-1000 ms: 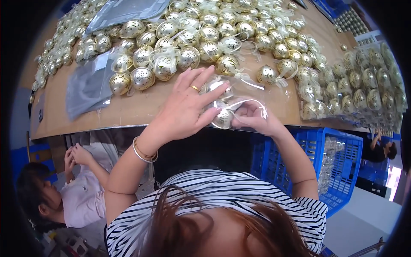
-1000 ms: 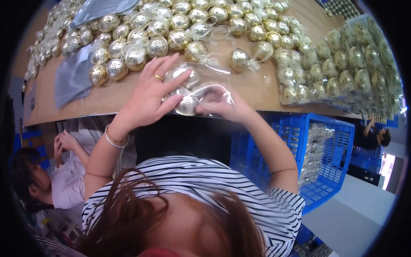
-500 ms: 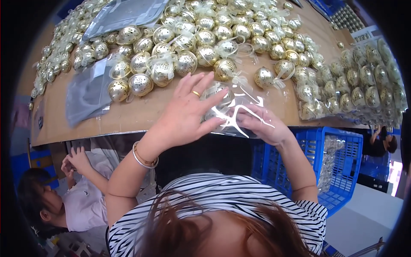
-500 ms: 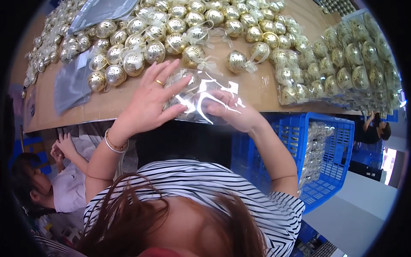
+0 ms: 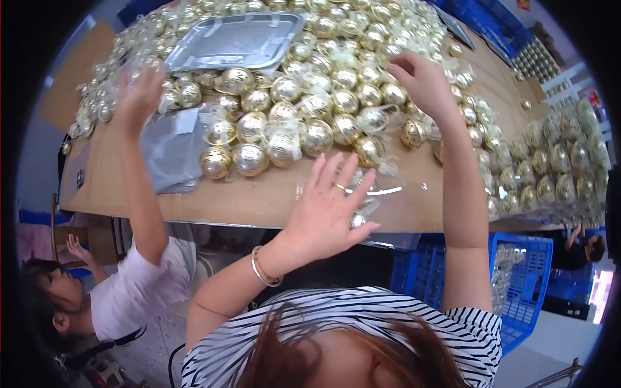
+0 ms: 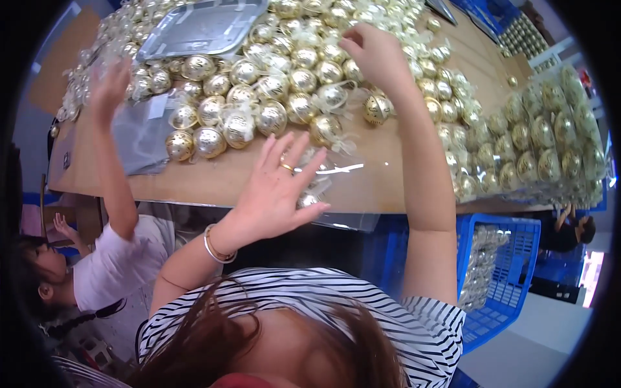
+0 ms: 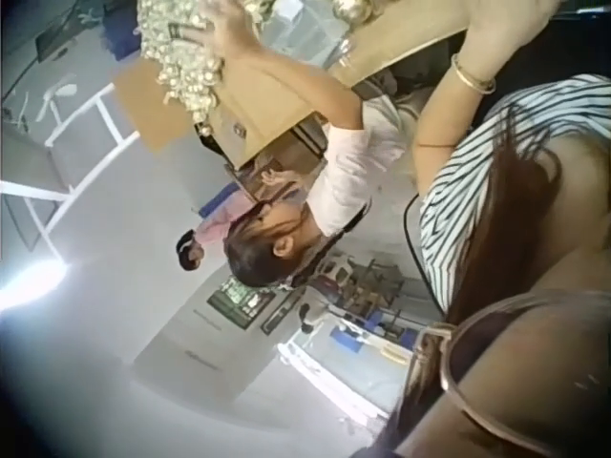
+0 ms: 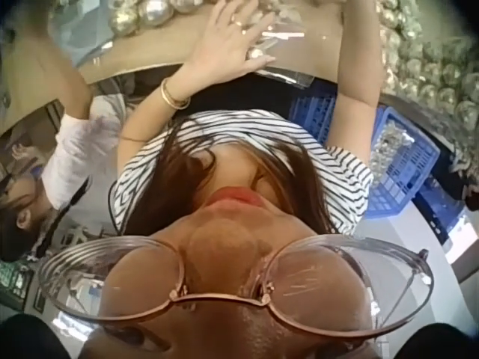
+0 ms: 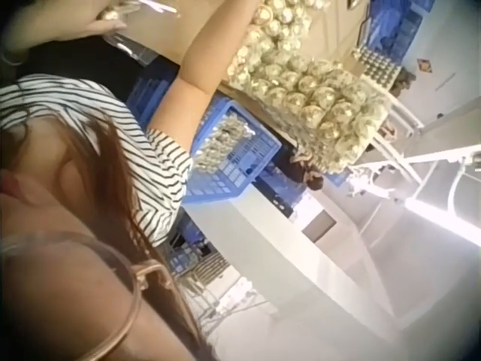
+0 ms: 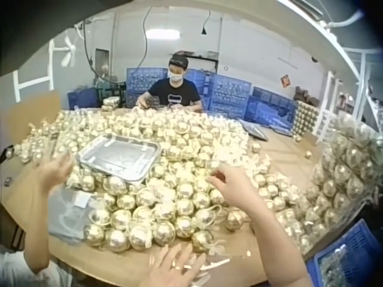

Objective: Packing gold-colored spherical ornaments into clear plastic bags at a workstation.

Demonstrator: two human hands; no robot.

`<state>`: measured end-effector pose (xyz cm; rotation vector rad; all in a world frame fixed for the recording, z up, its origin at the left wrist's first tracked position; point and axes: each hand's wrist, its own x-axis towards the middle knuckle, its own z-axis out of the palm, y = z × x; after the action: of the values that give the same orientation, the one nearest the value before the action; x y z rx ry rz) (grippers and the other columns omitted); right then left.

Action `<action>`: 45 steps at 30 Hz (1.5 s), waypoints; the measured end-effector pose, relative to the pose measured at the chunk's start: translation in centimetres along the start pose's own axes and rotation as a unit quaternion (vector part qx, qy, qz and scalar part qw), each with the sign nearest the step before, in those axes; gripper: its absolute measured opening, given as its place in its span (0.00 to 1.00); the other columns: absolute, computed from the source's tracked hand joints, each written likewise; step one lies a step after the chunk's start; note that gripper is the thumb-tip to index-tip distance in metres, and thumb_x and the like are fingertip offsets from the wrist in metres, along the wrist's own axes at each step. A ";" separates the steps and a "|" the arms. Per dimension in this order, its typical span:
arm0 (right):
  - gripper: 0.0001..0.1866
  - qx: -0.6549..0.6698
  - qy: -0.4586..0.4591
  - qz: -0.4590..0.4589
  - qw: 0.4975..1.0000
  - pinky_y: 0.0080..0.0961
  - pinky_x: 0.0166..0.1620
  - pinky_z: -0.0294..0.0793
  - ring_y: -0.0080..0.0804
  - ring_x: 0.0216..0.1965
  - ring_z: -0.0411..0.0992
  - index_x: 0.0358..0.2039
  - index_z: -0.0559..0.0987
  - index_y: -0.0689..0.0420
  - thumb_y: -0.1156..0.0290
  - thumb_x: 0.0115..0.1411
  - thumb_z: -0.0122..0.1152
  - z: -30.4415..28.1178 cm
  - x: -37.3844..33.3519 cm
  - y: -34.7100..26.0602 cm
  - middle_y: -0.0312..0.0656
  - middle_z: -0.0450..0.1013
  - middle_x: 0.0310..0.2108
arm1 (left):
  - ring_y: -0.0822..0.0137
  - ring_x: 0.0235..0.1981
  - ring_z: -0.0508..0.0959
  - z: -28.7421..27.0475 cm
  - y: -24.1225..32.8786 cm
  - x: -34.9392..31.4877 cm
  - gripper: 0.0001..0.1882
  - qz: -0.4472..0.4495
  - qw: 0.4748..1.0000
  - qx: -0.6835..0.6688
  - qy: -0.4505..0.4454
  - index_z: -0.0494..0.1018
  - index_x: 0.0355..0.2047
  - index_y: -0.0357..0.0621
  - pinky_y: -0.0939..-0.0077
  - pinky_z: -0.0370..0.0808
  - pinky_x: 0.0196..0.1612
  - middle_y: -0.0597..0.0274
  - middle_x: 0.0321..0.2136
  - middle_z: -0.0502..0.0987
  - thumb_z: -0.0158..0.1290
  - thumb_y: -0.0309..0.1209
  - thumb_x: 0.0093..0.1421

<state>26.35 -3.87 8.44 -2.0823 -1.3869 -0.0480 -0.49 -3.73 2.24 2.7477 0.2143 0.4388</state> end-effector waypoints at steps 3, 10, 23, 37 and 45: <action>0.12 -0.061 -0.010 -0.032 0.998 0.32 0.45 0.74 0.38 0.41 0.76 0.42 0.78 0.60 0.69 0.60 0.54 3.5 4.6 -2.9 0.46 0.78 0.39 | 0.41 0.61 0.55 0.1 0.0 0.1 0.37 -0.004 1.000 0.004 0.010 0.61 0.60 0.45 0.47 0.46 0.65 0.40 0.59 0.59 0.51 0.53 0.55; 0.27 -0.159 -0.246 -0.088 0.952 0.38 0.50 0.71 0.46 0.47 0.72 0.51 0.74 0.48 0.84 0.49 0.51 11.8 9.7 -3.2 0.47 0.74 0.45 | 0.41 0.60 0.56 0.2 -0.1 0.2 0.37 0.007 0.999 -0.045 0.029 0.63 0.58 0.44 0.46 0.47 0.64 0.40 0.57 0.61 0.53 0.52 0.53; 0.32 0.505 -0.071 0.124 0.851 0.29 0.55 0.68 0.28 0.43 0.71 0.61 0.60 0.59 0.74 0.57 0.59 -1.8 -3.4 0.9 0.44 0.71 0.44 | 0.43 0.60 0.57 0.2 -0.4 0.4 0.36 0.034 0.999 -0.019 0.033 0.65 0.57 0.42 0.47 0.46 0.65 0.40 0.57 0.62 0.52 0.53 0.54; 0.37 0.368 -0.054 0.158 0.915 0.29 0.53 0.70 0.31 0.50 0.68 0.52 0.66 0.61 0.81 0.39 0.71 -1.0 -27.9 1.9 0.43 0.67 0.51 | 0.47 0.61 0.57 -0.3 0.0 0.6 0.36 0.028 1.000 0.009 -0.008 0.64 0.59 0.48 0.48 0.47 0.65 0.47 0.58 0.61 0.54 0.51 0.52; 0.32 0.442 0.020 0.187 0.877 0.32 0.58 0.64 0.33 0.54 0.66 0.50 0.64 0.61 0.84 0.44 0.66 3.0 -23.2 -0.2 0.44 0.67 0.50 | 0.44 0.62 0.55 -0.7 -0.3 1.2 0.31 0.087 0.995 0.018 -0.051 0.64 0.59 0.58 0.45 0.45 0.65 0.45 0.60 0.58 0.54 0.45 0.54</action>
<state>14.94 -21.33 -2.27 -1.4887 -0.7197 0.5931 0.42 -3.00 3.14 2.8268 -0.0447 0.3399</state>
